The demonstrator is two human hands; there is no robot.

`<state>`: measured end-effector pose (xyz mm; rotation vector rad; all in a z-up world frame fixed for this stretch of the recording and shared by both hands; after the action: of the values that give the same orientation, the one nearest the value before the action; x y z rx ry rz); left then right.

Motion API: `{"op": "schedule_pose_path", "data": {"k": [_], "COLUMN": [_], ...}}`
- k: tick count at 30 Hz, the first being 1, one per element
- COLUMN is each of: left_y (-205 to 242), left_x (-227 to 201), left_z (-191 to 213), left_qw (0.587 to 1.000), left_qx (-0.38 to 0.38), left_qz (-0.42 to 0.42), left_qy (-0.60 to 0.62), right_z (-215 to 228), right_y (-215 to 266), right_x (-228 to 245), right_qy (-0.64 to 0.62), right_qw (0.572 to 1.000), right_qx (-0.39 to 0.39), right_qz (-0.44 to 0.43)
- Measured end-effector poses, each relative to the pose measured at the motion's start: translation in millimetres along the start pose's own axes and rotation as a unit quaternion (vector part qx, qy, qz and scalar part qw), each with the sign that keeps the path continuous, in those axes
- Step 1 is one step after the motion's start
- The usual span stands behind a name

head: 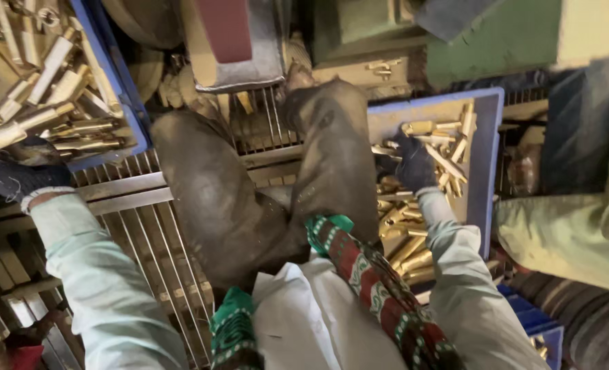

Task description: The person sits on the floor and repeatedly presses brass-colored metal parts against a rotating belt sander to smooth their surfaces. They handle the parts one at a time, turning them over to contact different sides, then place them into a blue bin.

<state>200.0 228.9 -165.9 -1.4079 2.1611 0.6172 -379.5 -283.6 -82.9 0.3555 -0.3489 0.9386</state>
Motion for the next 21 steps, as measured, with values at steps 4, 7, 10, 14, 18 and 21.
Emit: {"op": "schedule_pose_path", "data": {"k": [4,7,10,14,18,21], "left_y": [3.1,26.9,55.1,83.8,95.9,107.9], "left_x": [28.6,78.8,118.3,102.1,98.4,126.1], "left_z": [-6.8,-61.6,-135.7,-211.1,-239.8,-243.7], "left_qw": [1.0,0.995,0.981,0.978,0.973,0.969], "left_qx": [-0.009,0.0,0.014,0.053,0.061,0.097], "left_qz": [-0.017,0.094,0.19,0.194,0.206,0.224], "left_qy": [-0.014,0.022,0.044,-0.061,-0.086,-0.04], "right_z": [-27.3,-37.0,-42.2,-34.4,-0.3,37.7], "right_y": [26.4,13.3,9.7,17.7,6.6,1.3], "right_x": [9.6,9.4,6.0,0.2,10.9,40.9], "right_qy": [0.048,0.12,0.138,0.058,-0.167,-0.475], "right_qw": [0.998,0.989,0.99,0.998,0.974,0.864], "right_qx": [-0.021,0.01,0.008,-0.023,-0.059,-0.062], "right_qz": [-0.047,-0.084,-0.006,-0.008,-0.144,-0.155]}}
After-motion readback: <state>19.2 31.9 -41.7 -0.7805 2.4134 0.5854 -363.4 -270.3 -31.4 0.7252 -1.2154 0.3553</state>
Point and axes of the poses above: each hand's wrist, its own y-axis away from the middle knuckle, its own z-axis out of the back of the hand, x = y × z, the point moved 2 cm from there along -y, towards the middle knuckle, and after that the axes turned 9 degrees about x, right-handed, at the moved point
